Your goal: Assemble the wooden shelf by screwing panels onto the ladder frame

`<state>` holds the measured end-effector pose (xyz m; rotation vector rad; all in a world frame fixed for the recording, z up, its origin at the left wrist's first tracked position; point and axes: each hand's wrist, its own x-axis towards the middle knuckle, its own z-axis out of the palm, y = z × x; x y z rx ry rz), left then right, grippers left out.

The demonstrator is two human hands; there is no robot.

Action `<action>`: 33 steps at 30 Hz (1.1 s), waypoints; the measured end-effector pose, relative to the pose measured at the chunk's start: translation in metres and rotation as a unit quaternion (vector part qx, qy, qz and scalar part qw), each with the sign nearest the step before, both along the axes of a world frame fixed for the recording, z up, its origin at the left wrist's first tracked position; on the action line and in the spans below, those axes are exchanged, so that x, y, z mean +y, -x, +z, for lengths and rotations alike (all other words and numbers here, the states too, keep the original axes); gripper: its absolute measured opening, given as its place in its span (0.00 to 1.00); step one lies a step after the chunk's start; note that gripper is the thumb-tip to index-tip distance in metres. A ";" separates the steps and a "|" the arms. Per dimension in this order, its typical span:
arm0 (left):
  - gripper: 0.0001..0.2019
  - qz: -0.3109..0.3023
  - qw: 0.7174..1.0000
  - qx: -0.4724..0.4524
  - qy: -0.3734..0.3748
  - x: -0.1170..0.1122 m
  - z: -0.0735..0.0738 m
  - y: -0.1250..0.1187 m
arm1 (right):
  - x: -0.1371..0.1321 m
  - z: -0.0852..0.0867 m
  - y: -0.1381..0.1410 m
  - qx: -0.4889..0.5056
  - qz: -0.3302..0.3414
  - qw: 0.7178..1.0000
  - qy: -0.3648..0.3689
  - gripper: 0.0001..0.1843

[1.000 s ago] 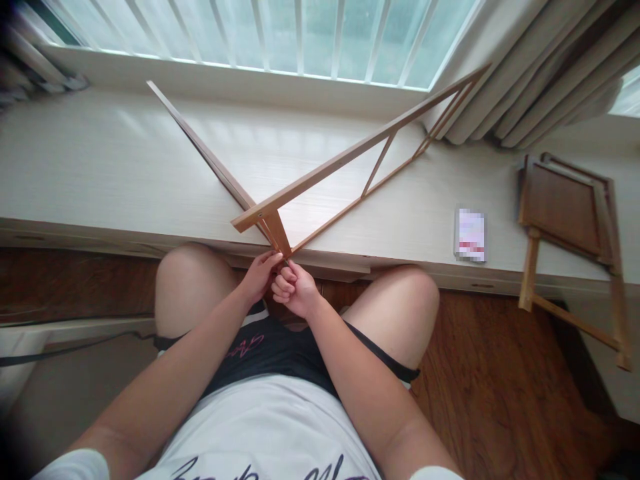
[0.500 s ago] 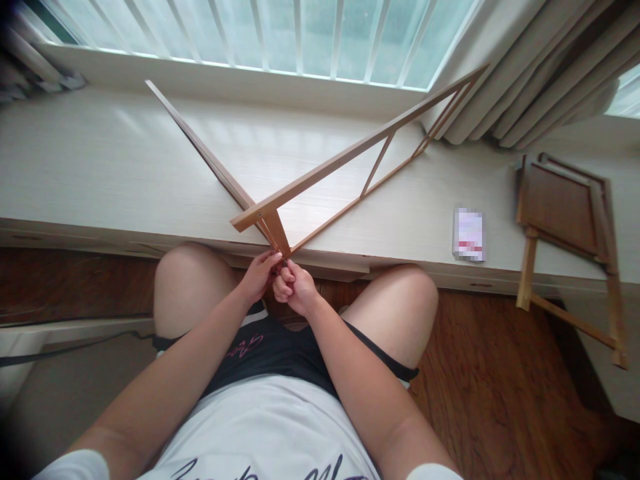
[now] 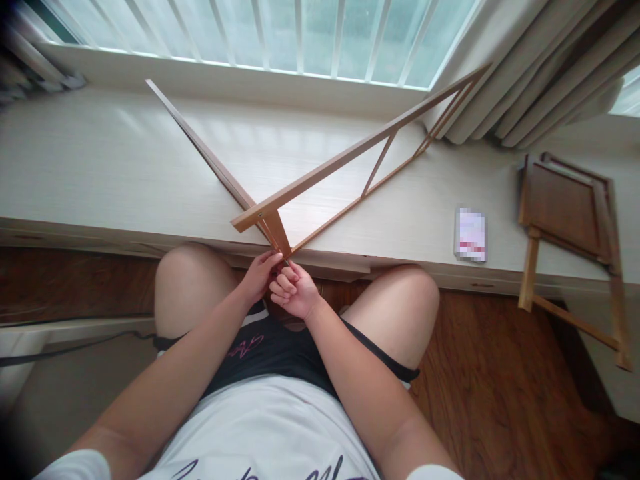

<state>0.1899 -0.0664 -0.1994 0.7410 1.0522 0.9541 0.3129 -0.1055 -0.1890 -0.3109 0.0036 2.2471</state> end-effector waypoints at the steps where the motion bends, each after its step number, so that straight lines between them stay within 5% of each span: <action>1: 0.13 -0.001 1.000 0.000 0.001 0.000 0.000 0.000 | 0.000 0.000 0.000 -0.005 0.002 1.000 0.001 0.27; 33: 0.13 0.010 0.999 0.036 -0.027 -0.002 0.004 -0.001 | 0.001 -0.004 0.001 -0.045 0.018 0.999 -0.018 0.27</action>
